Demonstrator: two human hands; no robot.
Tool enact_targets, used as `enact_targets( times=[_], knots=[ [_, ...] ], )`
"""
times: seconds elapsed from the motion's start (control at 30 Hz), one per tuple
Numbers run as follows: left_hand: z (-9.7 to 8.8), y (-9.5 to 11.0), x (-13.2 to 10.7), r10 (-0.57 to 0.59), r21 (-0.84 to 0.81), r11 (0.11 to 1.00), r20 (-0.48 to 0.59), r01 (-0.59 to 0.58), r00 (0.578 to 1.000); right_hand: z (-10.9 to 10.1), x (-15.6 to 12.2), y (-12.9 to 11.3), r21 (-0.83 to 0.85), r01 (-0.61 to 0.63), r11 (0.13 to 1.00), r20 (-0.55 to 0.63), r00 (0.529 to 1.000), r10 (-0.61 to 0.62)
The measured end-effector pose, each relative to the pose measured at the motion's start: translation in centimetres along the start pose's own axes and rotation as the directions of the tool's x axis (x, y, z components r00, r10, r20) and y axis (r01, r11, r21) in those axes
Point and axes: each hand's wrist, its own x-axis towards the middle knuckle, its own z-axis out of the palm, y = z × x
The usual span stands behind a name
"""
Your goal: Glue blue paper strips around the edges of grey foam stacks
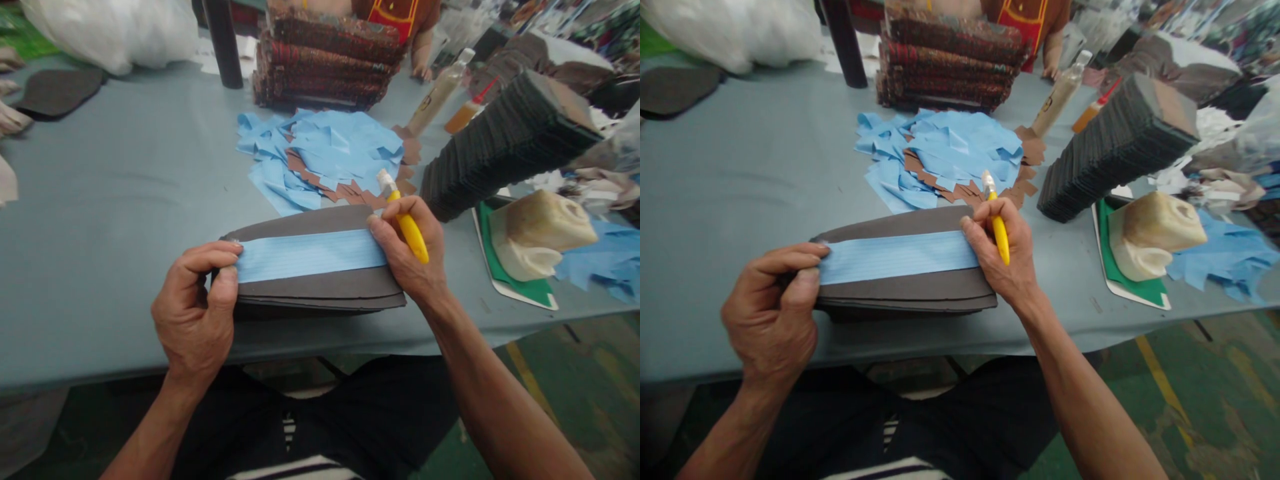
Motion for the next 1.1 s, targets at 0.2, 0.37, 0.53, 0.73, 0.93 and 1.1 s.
enact_targets(
  times=[0.2, 0.37, 0.53, 0.73, 0.93, 1.1],
  knots=[
    [0.5, -0.8, 0.1, 0.107, -0.009, 0.994, -0.063, -0.108, 0.992, 0.3, -0.2, 0.5, 0.049, 0.016, 0.999, -0.067, 0.998, -0.012],
    [0.8, -1.1, 0.1, 0.116, -0.041, 0.992, -0.076, -0.120, 0.990, 0.4, -0.2, 0.5, 0.071, 0.015, 0.997, -0.074, 0.997, -0.010],
    [0.8, -0.8, 0.2, 0.126, -0.033, 0.991, -0.064, -0.128, 0.990, 0.5, -0.1, 0.4, 0.077, 0.010, 0.997, -0.092, 0.996, -0.003],
    [0.5, -0.7, 0.0, 0.079, -0.025, 0.996, -0.043, -0.080, 0.996, 0.4, -0.1, 0.1, 0.077, -0.034, 0.996, -0.075, 0.996, 0.039],
    [0.3, -0.8, -0.1, 0.060, -0.003, 0.998, -0.028, -0.060, 0.998, 0.3, -0.1, 0.0, 0.084, -0.061, 0.995, -0.059, 0.996, 0.066],
    [0.1, -0.9, -0.1, 0.051, 0.020, 0.999, -0.038, -0.050, 0.998, 0.4, -0.1, 0.1, 0.143, -0.089, 0.986, -0.053, 0.994, 0.097]
  ],
)
